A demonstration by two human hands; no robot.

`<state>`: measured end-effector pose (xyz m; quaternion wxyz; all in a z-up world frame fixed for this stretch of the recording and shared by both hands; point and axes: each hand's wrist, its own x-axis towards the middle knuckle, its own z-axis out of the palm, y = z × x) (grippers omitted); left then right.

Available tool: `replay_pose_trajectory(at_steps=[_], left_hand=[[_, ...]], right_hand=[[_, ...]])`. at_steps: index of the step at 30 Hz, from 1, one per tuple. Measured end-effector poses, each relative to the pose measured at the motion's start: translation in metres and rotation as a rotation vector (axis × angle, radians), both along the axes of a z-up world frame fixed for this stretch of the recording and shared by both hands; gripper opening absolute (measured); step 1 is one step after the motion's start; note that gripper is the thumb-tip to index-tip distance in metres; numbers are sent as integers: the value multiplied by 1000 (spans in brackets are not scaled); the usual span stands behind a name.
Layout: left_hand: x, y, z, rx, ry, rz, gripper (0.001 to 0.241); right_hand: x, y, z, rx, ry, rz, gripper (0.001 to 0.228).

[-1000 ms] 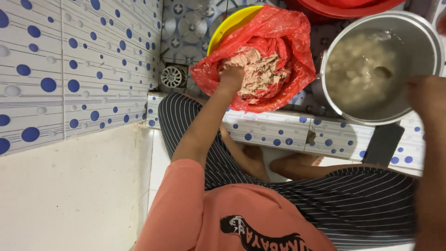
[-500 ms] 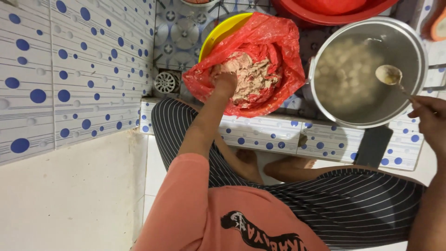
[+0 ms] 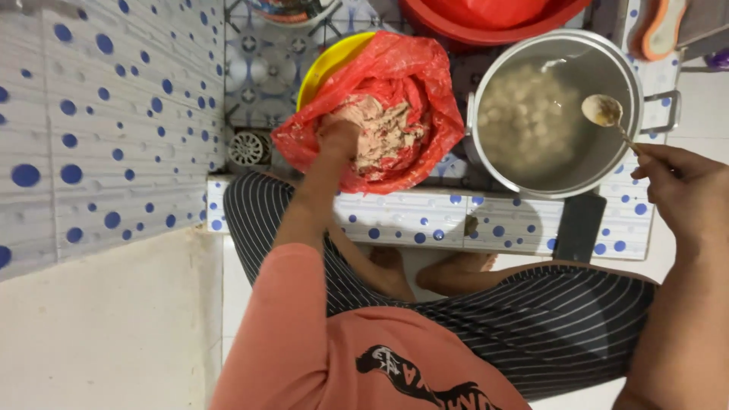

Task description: Forming small balls from a large mass of dough using a spoon and dropping them into a pot of water.

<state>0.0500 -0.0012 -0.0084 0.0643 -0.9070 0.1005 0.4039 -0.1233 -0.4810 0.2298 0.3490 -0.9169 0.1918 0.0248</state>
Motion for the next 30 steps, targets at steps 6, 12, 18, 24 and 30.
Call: replay_pose_trajectory(at_steps=[6, 12, 18, 24, 30], left_hand=[[10, 43, -52, -459, -206, 127, 40], [-10, 30, 51, -417, 92, 297, 48], [-25, 6, 49, -136, 9, -219, 28], [-7, 6, -38, 66, -150, -394, 51], [-3, 12, -38, 90, -136, -350, 72]], right_hand=[[2, -1, -2, 26, -24, 45, 24], [9, -6, -15, 76, -84, 121, 21], [11, 11, 1, 75, -109, 163, 25], [12, 11, 0, 68, -62, 109, 28], [12, 11, -2, 52, -38, 85, 19]])
